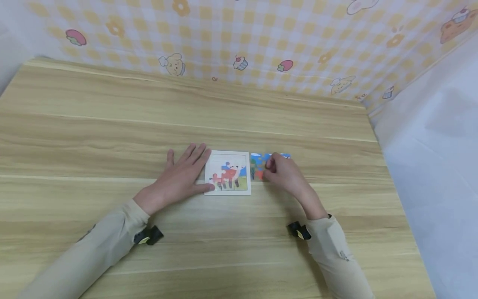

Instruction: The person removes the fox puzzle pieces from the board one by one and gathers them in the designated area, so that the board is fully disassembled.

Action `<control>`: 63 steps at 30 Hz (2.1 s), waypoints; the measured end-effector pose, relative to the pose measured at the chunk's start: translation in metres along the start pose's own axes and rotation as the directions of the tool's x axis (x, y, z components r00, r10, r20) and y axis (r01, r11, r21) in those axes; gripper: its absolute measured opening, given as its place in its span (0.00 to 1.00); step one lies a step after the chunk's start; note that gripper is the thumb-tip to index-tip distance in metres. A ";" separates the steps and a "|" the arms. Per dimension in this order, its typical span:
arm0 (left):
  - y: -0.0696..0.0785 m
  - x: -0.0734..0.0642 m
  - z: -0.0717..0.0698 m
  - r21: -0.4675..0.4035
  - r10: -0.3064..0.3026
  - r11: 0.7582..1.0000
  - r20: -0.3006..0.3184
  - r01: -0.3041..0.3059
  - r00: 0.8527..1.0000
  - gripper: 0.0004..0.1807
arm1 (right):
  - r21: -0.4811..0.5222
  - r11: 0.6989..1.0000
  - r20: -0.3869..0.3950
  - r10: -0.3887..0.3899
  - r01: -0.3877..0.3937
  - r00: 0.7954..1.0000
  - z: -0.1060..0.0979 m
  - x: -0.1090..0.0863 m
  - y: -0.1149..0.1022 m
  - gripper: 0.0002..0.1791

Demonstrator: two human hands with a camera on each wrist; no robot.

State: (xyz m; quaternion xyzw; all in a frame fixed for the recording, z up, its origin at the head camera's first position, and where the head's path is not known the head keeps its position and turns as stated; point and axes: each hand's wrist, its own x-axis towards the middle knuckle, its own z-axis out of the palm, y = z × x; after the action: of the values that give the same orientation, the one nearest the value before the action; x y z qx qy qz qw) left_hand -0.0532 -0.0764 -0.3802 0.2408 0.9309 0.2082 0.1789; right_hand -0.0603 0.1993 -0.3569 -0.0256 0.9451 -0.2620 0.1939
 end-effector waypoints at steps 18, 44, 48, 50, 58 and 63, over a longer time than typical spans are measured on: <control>-0.002 0.000 0.000 0.023 -0.007 1.000 0.001 0.007 1.000 0.52 | -0.198 0.909 0.040 -0.366 0.367 0.930 0.011 0.003 -0.035 0.11; -0.002 0.000 -0.001 0.036 0.001 0.999 -0.015 0.000 1.000 0.52 | -0.207 0.935 0.103 -0.272 0.288 0.957 0.013 0.012 -0.042 0.12; -0.002 0.000 0.000 0.040 0.008 0.999 -0.027 -0.007 1.000 0.52 | -0.218 0.925 0.103 -0.295 0.311 0.950 0.014 0.013 -0.049 0.14; -0.002 0.000 -0.001 0.040 0.008 0.999 -0.025 -0.007 1.000 0.52 | -0.202 0.922 0.119 -0.311 0.330 0.943 0.016 0.015 -0.052 0.14; -0.002 0.001 -0.001 0.039 0.004 0.999 -0.014 -0.003 1.000 0.52 | -0.186 0.923 0.161 -0.309 0.337 0.937 0.024 0.018 -0.056 0.17; -0.001 0.001 -0.001 0.039 0.005 0.999 -0.017 -0.004 1.000 0.52 | -0.164 0.929 0.163 -0.305 0.330 0.938 0.024 0.019 -0.055 0.15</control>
State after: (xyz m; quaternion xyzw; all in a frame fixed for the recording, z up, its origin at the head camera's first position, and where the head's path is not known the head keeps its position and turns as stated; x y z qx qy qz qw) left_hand -0.0545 -0.0767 -0.3802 0.2445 0.9358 0.1925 0.1658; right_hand -0.0717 0.1373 -0.3546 -0.2143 0.9337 -0.1965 0.2089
